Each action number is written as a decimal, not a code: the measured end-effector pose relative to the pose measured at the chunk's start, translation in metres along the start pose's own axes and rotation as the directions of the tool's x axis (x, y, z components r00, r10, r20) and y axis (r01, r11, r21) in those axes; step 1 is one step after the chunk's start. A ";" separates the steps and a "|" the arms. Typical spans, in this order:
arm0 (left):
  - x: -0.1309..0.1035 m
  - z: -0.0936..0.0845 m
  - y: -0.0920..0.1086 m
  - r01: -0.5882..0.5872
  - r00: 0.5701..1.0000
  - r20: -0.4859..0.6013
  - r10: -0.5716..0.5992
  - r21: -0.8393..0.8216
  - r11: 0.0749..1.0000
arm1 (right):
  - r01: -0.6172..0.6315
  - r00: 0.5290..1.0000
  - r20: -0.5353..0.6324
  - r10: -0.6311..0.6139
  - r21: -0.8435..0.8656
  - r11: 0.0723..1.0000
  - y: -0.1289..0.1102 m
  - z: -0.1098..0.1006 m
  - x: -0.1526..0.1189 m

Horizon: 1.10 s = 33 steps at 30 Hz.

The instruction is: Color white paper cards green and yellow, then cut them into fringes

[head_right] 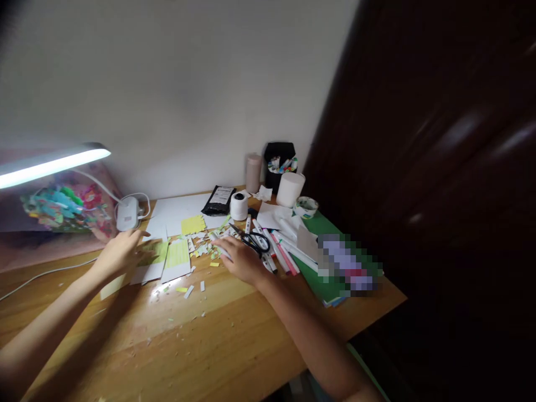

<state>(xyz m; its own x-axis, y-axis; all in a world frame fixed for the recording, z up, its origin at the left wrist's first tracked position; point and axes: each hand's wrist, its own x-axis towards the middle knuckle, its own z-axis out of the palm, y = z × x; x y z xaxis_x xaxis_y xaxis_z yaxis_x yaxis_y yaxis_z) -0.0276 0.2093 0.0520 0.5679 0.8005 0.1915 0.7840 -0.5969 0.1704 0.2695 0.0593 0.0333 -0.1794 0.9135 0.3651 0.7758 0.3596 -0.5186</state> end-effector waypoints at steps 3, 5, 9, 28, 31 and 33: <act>0.004 0.015 0.018 -0.080 0.996 -0.046 0.080 0.017 0.997 | -0.206 0.971 -0.150 0.186 -0.129 0.970 0.017 -0.039 -0.002; 0.001 0.022 0.035 -0.150 0.988 -0.039 0.150 0.003 0.989 | -0.353 0.933 -0.165 0.321 -0.241 0.904 0.030 -0.060 -0.007; -0.008 0.030 0.066 -0.236 0.972 -0.028 0.235 -0.029 0.971 | -0.446 0.893 -0.107 0.436 -0.327 0.833 0.051 -0.072 -0.013; -0.125 -0.004 0.041 -0.057 0.981 -0.189 0.032 -0.130 0.990 | -0.553 0.675 0.134 0.725 -0.559 0.618 -0.028 -0.039 -0.075; -0.131 -0.003 0.045 -0.077 0.977 -0.211 0.034 -0.200 0.977 | -0.645 0.613 0.116 0.781 -0.498 0.580 -0.045 -0.057 -0.119; -0.136 0.000 0.050 -0.091 0.976 -0.215 0.034 -0.262 0.961 | -0.732 0.597 0.087 0.798 -0.347 0.586 -0.058 -0.071 -0.144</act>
<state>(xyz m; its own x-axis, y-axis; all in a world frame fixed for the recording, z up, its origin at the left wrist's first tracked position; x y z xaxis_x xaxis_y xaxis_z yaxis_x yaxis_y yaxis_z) -0.0659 0.0708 0.0343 0.5268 0.7499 0.4000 0.6362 -0.6600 0.3995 0.2933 -0.1069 0.0662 0.4590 0.8485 -0.2632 0.7957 -0.5244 -0.3029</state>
